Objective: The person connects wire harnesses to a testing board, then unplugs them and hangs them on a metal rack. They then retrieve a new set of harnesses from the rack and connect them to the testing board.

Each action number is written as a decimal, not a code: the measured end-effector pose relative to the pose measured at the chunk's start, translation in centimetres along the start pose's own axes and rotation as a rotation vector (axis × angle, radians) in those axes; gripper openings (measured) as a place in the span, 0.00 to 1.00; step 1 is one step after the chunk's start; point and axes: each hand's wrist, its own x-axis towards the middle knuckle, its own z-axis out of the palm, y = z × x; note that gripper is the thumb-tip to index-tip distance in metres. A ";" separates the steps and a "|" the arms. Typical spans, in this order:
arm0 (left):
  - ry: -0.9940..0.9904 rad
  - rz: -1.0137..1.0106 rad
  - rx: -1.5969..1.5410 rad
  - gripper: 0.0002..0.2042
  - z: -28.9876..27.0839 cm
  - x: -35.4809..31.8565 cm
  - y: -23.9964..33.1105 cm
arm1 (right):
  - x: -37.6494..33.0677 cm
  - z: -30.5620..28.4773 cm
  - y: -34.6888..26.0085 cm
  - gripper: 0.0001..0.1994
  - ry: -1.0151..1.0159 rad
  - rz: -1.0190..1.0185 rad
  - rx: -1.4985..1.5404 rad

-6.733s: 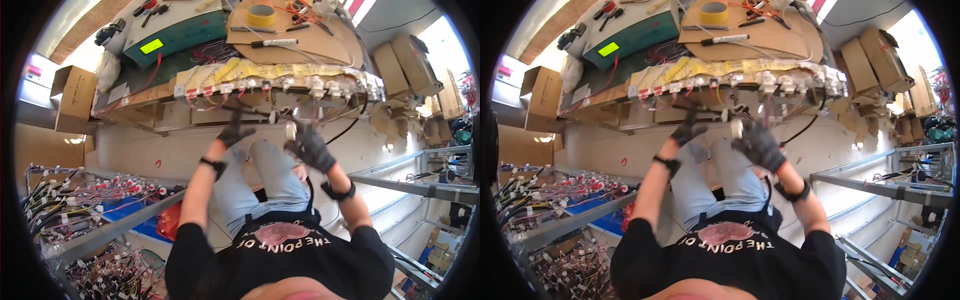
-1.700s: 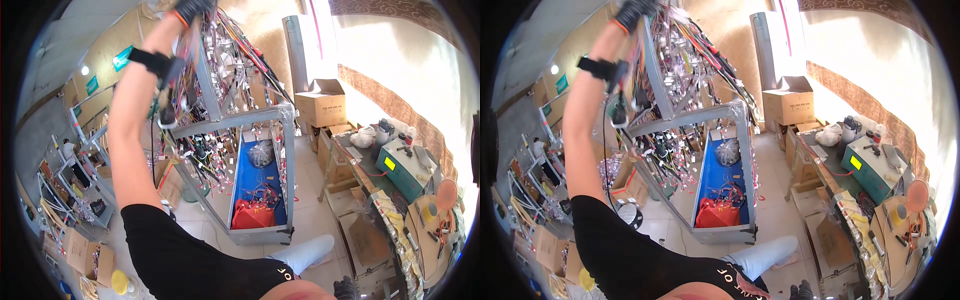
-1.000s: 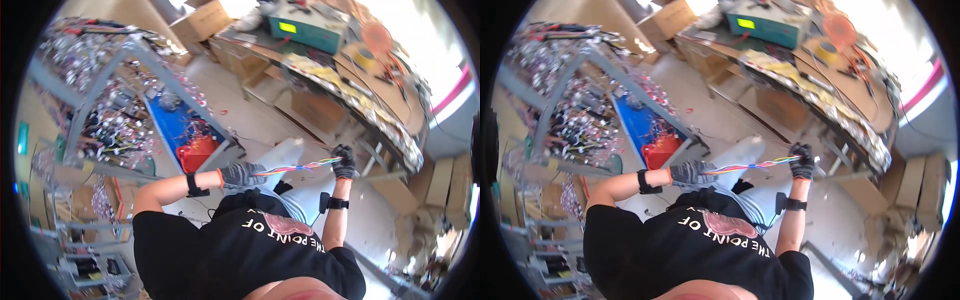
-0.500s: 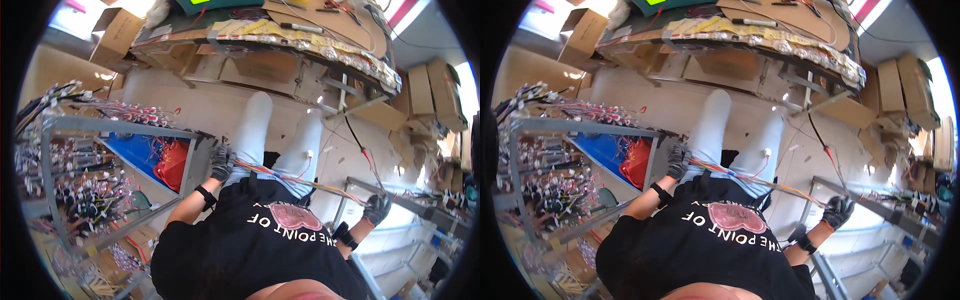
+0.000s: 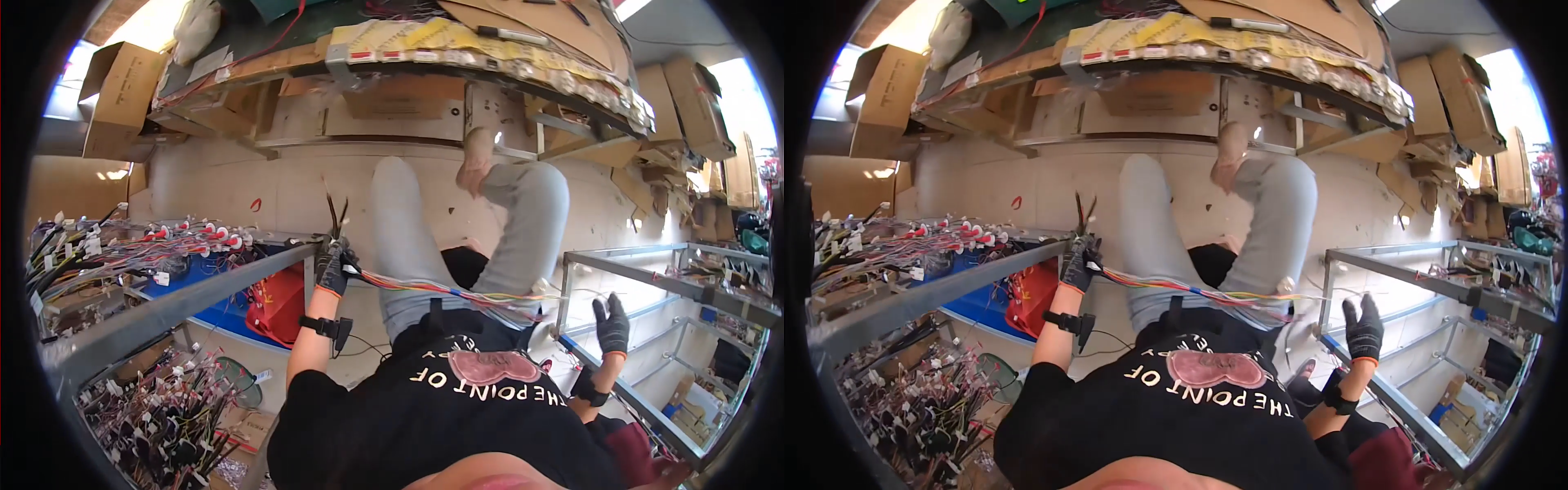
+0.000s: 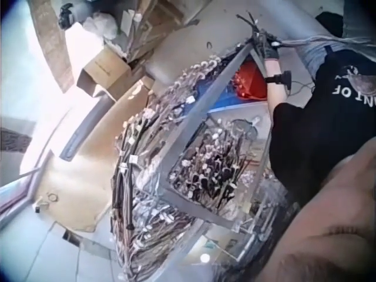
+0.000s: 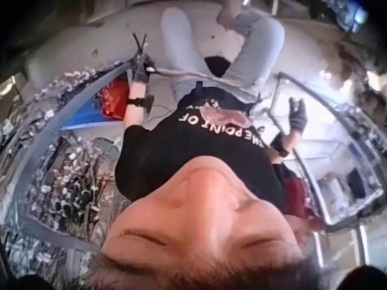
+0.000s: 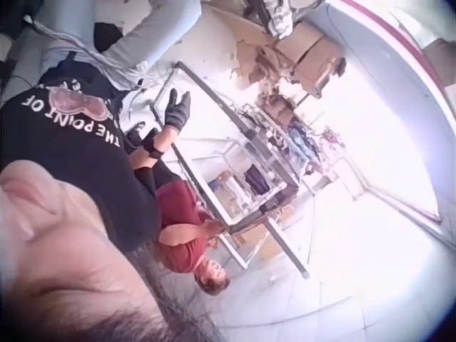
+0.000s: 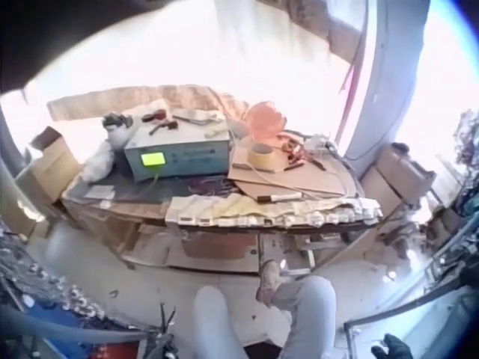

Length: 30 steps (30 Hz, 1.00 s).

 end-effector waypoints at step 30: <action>-0.316 0.099 0.223 0.14 7.4 -4.9 9.0 | 16.3 4.4 -52.9 0.10 -0.372 -0.505 1.487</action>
